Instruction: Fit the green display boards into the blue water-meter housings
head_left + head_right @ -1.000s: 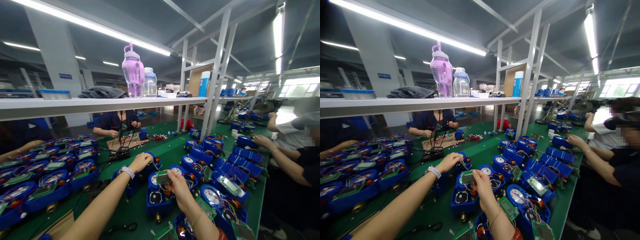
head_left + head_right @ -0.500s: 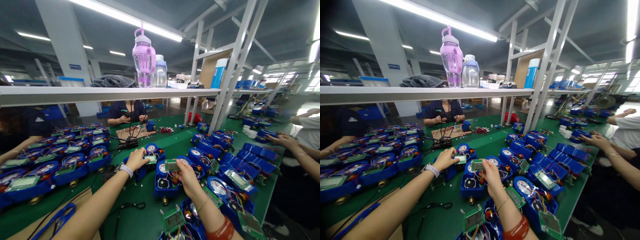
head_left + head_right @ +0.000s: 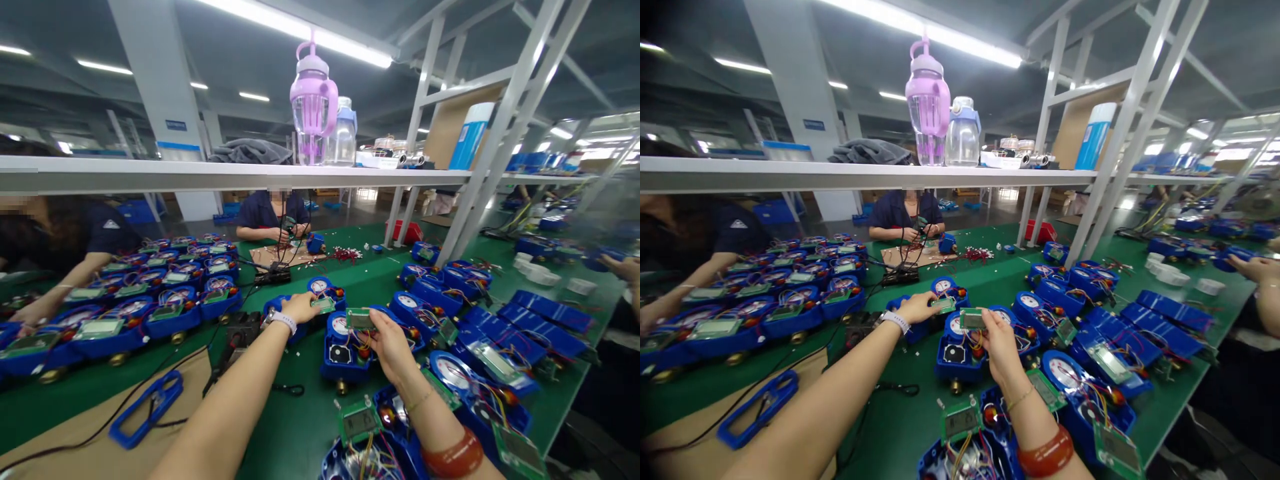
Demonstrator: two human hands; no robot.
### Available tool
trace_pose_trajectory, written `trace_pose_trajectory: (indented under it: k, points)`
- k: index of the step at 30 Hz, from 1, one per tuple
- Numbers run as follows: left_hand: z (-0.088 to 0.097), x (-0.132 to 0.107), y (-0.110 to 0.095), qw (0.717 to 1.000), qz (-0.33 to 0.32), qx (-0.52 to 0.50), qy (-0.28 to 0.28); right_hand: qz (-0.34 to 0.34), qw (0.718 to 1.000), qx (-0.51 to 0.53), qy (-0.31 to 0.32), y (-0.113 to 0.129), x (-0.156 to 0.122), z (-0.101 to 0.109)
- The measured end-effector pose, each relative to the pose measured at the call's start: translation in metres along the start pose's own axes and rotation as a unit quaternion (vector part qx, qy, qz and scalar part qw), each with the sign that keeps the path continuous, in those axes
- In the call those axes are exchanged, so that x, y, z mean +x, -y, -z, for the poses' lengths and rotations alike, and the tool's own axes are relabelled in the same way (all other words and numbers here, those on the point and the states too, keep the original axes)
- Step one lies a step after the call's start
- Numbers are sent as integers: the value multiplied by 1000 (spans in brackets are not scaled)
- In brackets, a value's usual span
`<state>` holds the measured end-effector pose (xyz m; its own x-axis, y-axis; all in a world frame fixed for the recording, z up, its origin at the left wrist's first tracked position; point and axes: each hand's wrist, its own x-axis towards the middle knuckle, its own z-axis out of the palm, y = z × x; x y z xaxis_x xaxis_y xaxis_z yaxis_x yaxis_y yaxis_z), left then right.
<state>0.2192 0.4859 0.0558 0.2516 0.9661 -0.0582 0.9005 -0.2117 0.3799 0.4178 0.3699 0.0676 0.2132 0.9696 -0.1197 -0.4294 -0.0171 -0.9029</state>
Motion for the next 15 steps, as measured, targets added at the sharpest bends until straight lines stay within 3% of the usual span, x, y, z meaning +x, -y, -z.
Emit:
trace_pose_trajectory:
  k: [5, 15]
  points:
    - [-9, -6, -7, 999, 18, -40, -28, -2, 1000, 2, -2, -1, 2, 3]
    - [-6, -13, 3, 994, -25, -108, -14, 4, 1000, -8, -8, 1, -1, 0]
